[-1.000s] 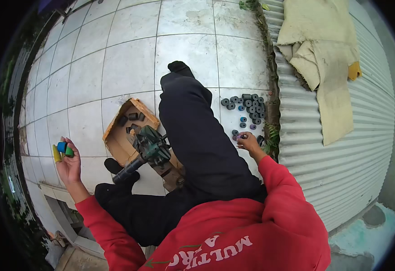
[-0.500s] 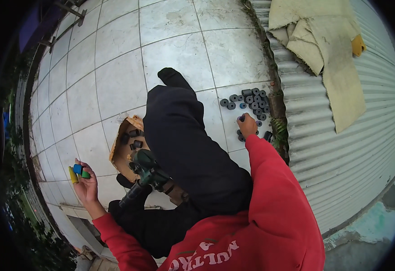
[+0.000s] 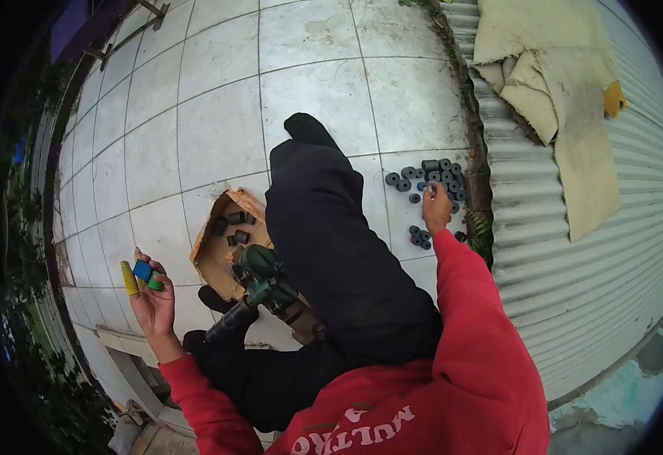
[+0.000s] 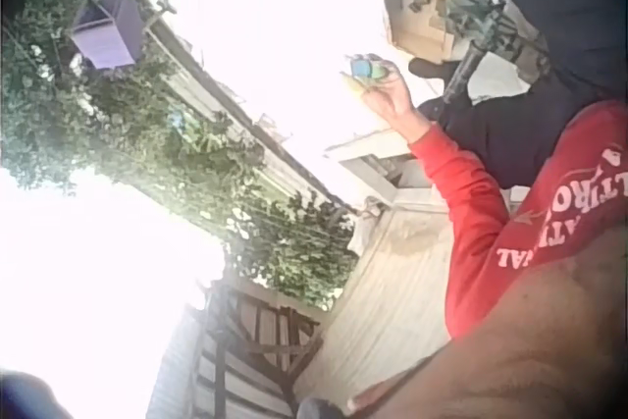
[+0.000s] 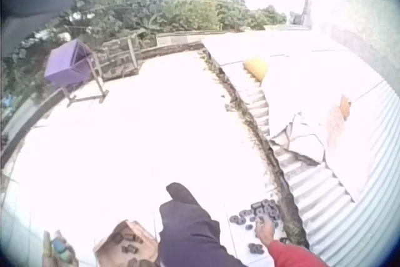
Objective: The recorder is sitting on a tiled roof or terrace, taking small plastic or rubber components from a cardboard box and a pile on the floor, and assembling them onto a green metal fixture or vice.
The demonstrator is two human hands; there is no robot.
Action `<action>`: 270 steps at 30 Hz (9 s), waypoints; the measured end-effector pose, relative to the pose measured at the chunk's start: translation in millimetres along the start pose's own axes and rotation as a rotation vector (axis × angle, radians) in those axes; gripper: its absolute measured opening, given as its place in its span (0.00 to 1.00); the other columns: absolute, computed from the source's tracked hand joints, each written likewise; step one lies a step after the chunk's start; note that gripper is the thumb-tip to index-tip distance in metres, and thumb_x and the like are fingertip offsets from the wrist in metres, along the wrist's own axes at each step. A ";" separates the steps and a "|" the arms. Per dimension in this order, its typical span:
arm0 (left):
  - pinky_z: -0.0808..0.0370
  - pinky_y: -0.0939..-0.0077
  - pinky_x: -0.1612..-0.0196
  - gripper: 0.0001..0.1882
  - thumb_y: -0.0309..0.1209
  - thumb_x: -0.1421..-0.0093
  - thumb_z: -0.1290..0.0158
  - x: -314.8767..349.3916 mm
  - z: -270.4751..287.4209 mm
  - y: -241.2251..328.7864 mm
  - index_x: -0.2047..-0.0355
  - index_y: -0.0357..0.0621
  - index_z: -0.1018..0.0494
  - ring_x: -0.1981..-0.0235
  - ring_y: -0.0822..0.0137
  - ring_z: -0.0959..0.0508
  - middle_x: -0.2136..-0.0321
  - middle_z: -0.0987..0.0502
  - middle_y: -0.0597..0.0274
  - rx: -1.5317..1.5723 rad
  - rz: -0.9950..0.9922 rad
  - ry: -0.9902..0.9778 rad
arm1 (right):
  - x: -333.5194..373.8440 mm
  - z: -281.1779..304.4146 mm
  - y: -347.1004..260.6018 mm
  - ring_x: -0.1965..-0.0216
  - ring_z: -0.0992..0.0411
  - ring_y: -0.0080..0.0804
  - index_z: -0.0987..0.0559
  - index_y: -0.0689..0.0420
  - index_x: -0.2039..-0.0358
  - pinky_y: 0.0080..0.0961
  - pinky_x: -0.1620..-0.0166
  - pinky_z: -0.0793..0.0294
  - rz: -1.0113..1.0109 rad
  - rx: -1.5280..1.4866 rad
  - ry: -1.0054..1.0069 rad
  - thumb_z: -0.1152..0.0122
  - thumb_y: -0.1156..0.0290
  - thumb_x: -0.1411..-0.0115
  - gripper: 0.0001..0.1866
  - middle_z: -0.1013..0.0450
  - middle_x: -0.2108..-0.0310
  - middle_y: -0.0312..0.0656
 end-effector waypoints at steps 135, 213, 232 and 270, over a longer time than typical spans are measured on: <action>0.36 0.56 0.27 0.40 0.43 0.25 0.51 20.2 0.1 43.8 0.22 0.43 0.55 0.28 0.59 0.36 0.26 0.40 0.52 -0.167 -0.089 -0.111 | -19.4 -8.4 -77.4 0.74 0.36 0.14 0.21 0.61 0.45 0.19 0.71 0.35 0.067 -0.513 0.115 0.42 0.69 0.26 0.14 0.26 0.72 0.31; 0.46 0.56 0.24 0.50 0.62 0.28 0.52 56.8 10.0 104.5 0.24 0.35 0.54 0.26 0.50 0.41 0.28 0.42 0.42 -0.103 -0.370 -0.264 | 199.7 -278.5 -442.8 0.49 0.17 0.36 0.37 0.45 0.25 0.29 0.52 0.17 1.013 0.279 -1.303 0.35 0.85 0.38 0.43 0.21 0.49 0.45; 0.24 0.67 0.37 0.33 0.30 0.30 0.40 65.9 -18.6 62.1 0.28 0.41 0.38 0.39 0.64 0.23 0.39 0.24 0.57 -0.381 -0.330 -0.001 | 348.9 -61.9 -559.3 0.39 0.24 0.38 0.35 0.60 0.29 0.27 0.46 0.16 1.114 -0.686 -1.125 0.36 0.88 0.37 0.37 0.26 0.39 0.50; 0.24 0.63 0.39 0.38 0.34 0.27 0.46 39.0 -25.1 51.5 0.23 0.44 0.50 0.39 0.64 0.24 0.35 0.27 0.52 -0.204 -0.329 -0.191 | 326.5 -85.8 -602.3 0.55 0.21 0.27 0.16 0.60 0.55 0.24 0.49 0.24 1.018 -0.769 -1.261 0.29 0.74 0.36 0.10 0.21 0.50 0.42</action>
Point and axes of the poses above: each hand's wrist, its own x-axis away from the middle knuckle, its own z-axis out of the back of the hand, y = z × x, the point moved 4 cm from there along -x, towards the middle knuckle
